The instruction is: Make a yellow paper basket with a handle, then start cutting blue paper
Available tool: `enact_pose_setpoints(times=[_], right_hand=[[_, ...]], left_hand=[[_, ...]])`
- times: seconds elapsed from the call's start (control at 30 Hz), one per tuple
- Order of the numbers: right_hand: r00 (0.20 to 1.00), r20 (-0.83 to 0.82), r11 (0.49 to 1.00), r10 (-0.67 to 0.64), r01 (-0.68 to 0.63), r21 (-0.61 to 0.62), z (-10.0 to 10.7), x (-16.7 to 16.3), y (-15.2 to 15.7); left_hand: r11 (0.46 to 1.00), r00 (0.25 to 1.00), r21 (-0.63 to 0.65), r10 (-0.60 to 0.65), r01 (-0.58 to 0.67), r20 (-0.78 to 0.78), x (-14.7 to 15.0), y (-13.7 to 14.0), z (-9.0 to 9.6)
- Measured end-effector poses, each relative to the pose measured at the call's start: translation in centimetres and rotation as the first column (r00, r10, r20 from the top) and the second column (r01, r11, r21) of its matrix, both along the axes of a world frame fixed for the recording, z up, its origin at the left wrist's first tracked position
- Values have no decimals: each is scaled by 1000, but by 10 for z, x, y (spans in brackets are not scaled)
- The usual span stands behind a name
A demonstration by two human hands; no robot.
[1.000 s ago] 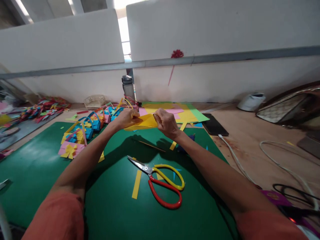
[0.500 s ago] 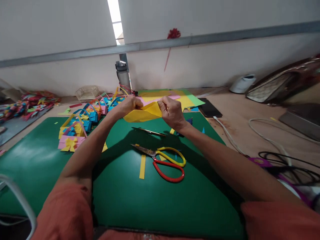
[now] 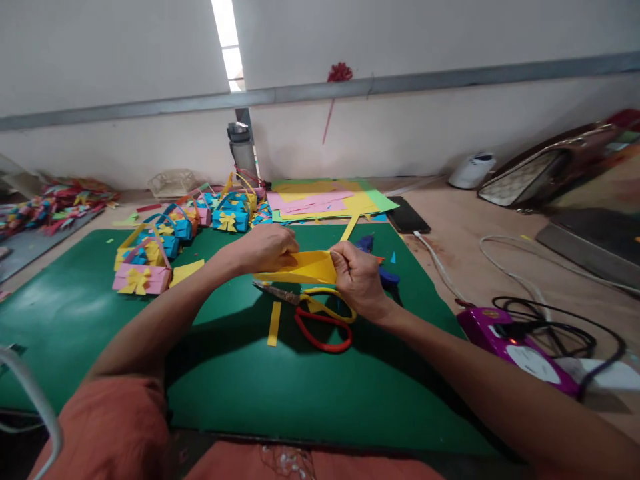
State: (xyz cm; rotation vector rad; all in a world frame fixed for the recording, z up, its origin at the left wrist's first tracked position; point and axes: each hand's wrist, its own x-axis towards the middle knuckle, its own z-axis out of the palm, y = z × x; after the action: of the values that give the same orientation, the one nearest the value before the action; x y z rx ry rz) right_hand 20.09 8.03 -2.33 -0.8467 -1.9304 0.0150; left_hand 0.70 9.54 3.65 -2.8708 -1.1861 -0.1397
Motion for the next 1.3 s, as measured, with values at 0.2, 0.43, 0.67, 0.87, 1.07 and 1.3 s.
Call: enact_pose_setpoints(times=[0.2, 0.43, 0.67, 0.87, 1.07, 1.3], right_hand=[[999, 2, 999, 43, -43, -24, -4, -3, -1], [998, 40, 998, 43, -40, -58, -2, -2, -2], [990, 121, 976, 67, -40, -214, -2, -5, -9], [985, 164, 962, 60, -13, -271, -2, -9, -12], [990, 138, 986, 3, 20, -165, 10, -5, -13], [983, 180, 991, 39, -15, -134, 5, -5, -16]], left_hand=[[1000, 995, -7, 26, -27, -99, 3, -1, 0], [999, 995, -26, 26, -29, -96, 2, 1, -1], [988, 998, -153, 9, -19, -67, -5, 11, -12], [990, 990, -115, 72, -86, -120, -9, 9, -11], [999, 997, -31, 33, -35, -71, -5, -9, 4], [996, 993, 36, 88, -86, -79, -9, -9, 4]])
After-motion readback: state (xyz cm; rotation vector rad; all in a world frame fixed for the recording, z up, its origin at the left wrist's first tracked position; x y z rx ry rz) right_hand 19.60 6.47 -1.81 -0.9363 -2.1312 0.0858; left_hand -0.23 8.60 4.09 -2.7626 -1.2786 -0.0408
